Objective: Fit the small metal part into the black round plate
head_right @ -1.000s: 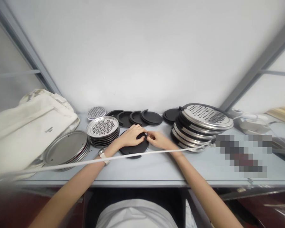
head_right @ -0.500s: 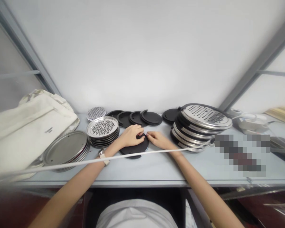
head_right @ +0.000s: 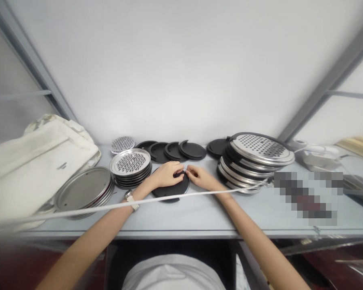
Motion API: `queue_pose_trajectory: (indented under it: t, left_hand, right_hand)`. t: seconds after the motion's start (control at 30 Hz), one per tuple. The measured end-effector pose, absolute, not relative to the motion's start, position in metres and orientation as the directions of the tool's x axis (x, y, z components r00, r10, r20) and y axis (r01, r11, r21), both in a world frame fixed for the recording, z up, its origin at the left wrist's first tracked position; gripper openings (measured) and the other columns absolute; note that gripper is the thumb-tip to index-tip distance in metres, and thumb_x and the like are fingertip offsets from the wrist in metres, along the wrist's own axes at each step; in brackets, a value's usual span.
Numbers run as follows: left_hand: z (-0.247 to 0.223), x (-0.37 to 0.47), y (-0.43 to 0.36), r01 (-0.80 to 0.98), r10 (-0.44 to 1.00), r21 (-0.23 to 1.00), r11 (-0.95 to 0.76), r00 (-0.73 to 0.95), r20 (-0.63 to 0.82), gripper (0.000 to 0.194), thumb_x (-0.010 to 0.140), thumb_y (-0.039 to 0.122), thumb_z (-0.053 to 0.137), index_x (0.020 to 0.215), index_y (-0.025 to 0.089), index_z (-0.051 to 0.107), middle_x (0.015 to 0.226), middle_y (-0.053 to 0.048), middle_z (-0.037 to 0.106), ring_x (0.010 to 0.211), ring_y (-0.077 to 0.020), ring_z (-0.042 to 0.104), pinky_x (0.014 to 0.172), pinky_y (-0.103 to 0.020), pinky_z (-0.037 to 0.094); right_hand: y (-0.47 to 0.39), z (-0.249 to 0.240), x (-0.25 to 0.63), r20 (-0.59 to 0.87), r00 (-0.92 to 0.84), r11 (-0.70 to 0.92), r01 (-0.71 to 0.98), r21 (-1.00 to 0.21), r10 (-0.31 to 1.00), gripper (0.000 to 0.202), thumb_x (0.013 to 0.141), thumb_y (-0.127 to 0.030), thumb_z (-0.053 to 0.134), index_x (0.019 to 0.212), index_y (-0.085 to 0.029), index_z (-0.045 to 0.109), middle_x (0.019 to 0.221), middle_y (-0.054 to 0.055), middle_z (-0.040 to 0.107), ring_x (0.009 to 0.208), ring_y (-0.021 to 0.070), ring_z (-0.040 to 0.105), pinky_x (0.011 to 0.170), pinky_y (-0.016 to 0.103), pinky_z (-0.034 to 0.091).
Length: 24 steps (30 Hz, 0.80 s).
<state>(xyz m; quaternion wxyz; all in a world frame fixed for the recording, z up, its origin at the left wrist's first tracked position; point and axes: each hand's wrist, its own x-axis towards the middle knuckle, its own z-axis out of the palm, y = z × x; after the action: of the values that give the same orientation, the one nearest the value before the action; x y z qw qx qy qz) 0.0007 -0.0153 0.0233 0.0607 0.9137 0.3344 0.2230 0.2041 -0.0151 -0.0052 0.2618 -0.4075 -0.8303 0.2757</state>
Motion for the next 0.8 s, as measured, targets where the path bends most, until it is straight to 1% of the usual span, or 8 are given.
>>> queue_pose_trajectory:
  t: [0.07,0.13,0.27,0.4,0.53,0.63,0.7,0.8]
  left_hand:
    - [0.0229,0.0006,-0.0151,0.585,0.636,0.254,-0.770,0.679,0.367,0.012,0.082,0.027,0.051,0.074,0.019,0.050,0.074,-0.002,0.053,0.067,-0.0155,0.051,0.065,-0.028,0.041]
    - [0.0226,0.0004,-0.0150,0.583,0.634,0.253,-0.772,0.683,0.364,0.011,0.082,0.026,0.050,0.074,0.019,0.050,0.075,-0.002,0.053,0.067,-0.0155,0.051,0.065,-0.027,0.041]
    - [0.0228,-0.0001,-0.0152,0.575,0.633,0.266,-0.774,0.684,0.362,0.011,0.082,0.026,0.050,0.074,0.019,0.051,0.075,-0.002,0.052,0.068,-0.0158,0.051,0.065,-0.028,0.041]
    - [0.0238,-0.0002,-0.0155,0.571,0.638,0.285,-0.770,0.685,0.352,0.011,0.082,0.027,0.050,0.074,0.019,0.052,0.074,-0.002,0.053,0.069,-0.0159,0.052,0.066,-0.028,0.041]
    - [0.0247,0.0001,-0.0163,0.569,0.643,0.299,-0.766,0.682,0.349,0.011,0.082,0.026,0.050,0.074,0.019,0.053,0.072,-0.002,0.055,0.068,-0.0157,0.053,0.064,-0.027,0.041]
    - [0.0251,0.0001,-0.0173,0.576,0.650,0.300,-0.760,0.680,0.340,0.011,0.082,0.026,0.050,0.075,0.019,0.053,0.072,-0.002,0.058,0.067,-0.0157,0.054,0.063,-0.026,0.040]
    - [0.0252,0.0000,-0.0180,0.581,0.653,0.297,-0.757,0.680,0.334,0.010,0.082,0.026,0.050,0.075,0.019,0.054,0.072,-0.001,0.059,0.066,-0.0156,0.054,0.062,-0.026,0.039]
    - [0.0253,-0.0002,-0.0188,0.614,0.674,0.279,-0.738,0.665,0.320,0.011,0.083,0.029,0.050,0.076,0.020,0.055,0.070,-0.001,0.060,0.064,-0.0158,0.055,0.060,-0.026,0.038]
  right_hand:
    - [-0.0162,-0.0045,0.2040,0.201,-0.529,0.502,0.521,-0.691,0.825,0.027,0.092,-0.044,0.039,0.084,-0.020,0.046,0.064,-0.004,0.047,0.059,0.0122,0.041,0.057,0.024,0.035]
    - [-0.0166,-0.0042,0.2035,0.199,-0.526,0.496,0.516,-0.698,0.827,0.026,0.093,-0.044,0.038,0.086,-0.020,0.044,0.064,-0.004,0.047,0.059,0.0123,0.042,0.058,0.025,0.035]
    - [-0.0156,-0.0035,0.2011,0.227,-0.509,0.513,0.540,-0.667,0.830,0.030,0.094,-0.044,0.035,0.082,-0.019,0.046,0.069,-0.001,0.049,0.065,0.0140,0.045,0.063,0.026,0.037]
    - [-0.0143,-0.0021,0.1983,0.252,-0.522,0.539,0.521,-0.662,0.815,0.032,0.095,-0.042,0.035,0.082,-0.018,0.051,0.074,0.001,0.054,0.069,0.0153,0.048,0.066,0.027,0.039]
    - [-0.0126,-0.0017,0.1991,0.308,-0.491,0.568,0.566,-0.597,0.815,0.034,0.094,-0.042,0.038,0.073,-0.018,0.050,0.071,0.001,0.050,0.068,0.0152,0.046,0.065,0.027,0.038]
    - [-0.0116,-0.0017,0.2007,0.377,-0.466,0.598,0.585,-0.548,0.801,0.034,0.092,-0.043,0.041,0.071,-0.019,0.049,0.074,0.002,0.049,0.074,0.0166,0.047,0.071,0.029,0.039]
    - [-0.0114,-0.0016,0.2009,0.375,-0.466,0.597,0.575,-0.560,0.801,0.034,0.093,-0.044,0.040,0.071,-0.019,0.048,0.074,0.002,0.049,0.073,0.0163,0.047,0.069,0.028,0.039]
    - [-0.0116,-0.0018,0.1991,0.313,-0.474,0.556,0.562,-0.612,0.823,0.035,0.093,-0.044,0.036,0.069,-0.020,0.044,0.068,0.000,0.047,0.065,0.0147,0.044,0.063,0.027,0.037]
